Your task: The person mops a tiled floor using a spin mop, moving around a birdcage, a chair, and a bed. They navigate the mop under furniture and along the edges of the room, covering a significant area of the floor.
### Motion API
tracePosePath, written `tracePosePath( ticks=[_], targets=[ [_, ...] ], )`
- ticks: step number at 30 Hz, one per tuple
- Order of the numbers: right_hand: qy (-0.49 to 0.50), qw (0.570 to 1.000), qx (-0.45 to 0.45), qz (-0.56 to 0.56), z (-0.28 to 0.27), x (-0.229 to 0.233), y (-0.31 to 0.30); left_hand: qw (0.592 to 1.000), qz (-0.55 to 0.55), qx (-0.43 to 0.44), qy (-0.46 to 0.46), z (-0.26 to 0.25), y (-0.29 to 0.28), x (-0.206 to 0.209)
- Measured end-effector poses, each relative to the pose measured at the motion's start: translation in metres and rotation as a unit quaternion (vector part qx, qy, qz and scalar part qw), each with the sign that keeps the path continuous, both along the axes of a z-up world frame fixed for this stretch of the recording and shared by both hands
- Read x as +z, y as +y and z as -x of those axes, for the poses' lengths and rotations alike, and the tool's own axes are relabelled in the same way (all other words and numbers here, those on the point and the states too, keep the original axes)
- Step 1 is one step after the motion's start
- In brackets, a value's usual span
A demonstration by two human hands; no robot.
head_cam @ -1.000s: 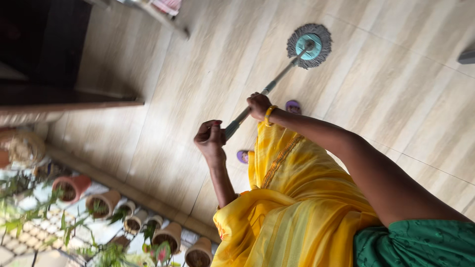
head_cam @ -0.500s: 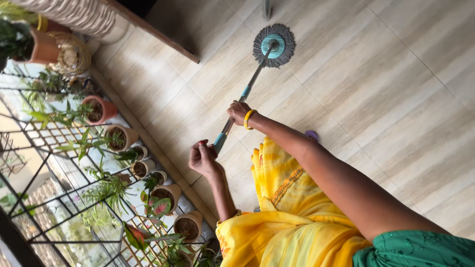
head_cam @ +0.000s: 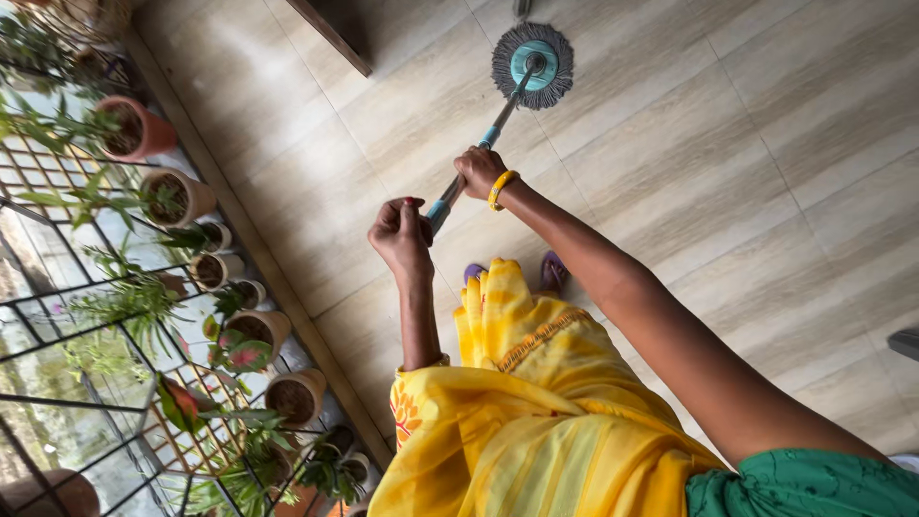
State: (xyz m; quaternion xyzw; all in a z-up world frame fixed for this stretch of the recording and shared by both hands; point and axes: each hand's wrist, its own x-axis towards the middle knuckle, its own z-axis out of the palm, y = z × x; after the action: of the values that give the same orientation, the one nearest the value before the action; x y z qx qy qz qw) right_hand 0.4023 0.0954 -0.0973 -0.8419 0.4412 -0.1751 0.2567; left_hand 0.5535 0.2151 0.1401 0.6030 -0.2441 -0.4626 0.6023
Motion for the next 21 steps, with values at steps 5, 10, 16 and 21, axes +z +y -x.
tracePosePath(
  ticks=[5,10,16,21],
  targets=[
    [0.033,0.999,-0.016,0.004,0.051,0.01,0.025,0.998,-0.017,-0.052,0.029,0.029,0.002,0.008],
    [0.021,0.998,-0.059,0.023,0.106,0.021,0.04,0.992,-0.021,-0.122,0.002,0.062,-0.017,0.017],
    [0.022,0.993,-0.115,0.002,0.154,0.046,0.061,0.98,0.008,-0.199,0.023,0.094,-0.059,0.034],
    [-0.009,0.98,-0.197,0.028,0.15,0.058,0.087,0.968,0.038,-0.246,0.033,0.099,-0.074,0.053]
  ],
)
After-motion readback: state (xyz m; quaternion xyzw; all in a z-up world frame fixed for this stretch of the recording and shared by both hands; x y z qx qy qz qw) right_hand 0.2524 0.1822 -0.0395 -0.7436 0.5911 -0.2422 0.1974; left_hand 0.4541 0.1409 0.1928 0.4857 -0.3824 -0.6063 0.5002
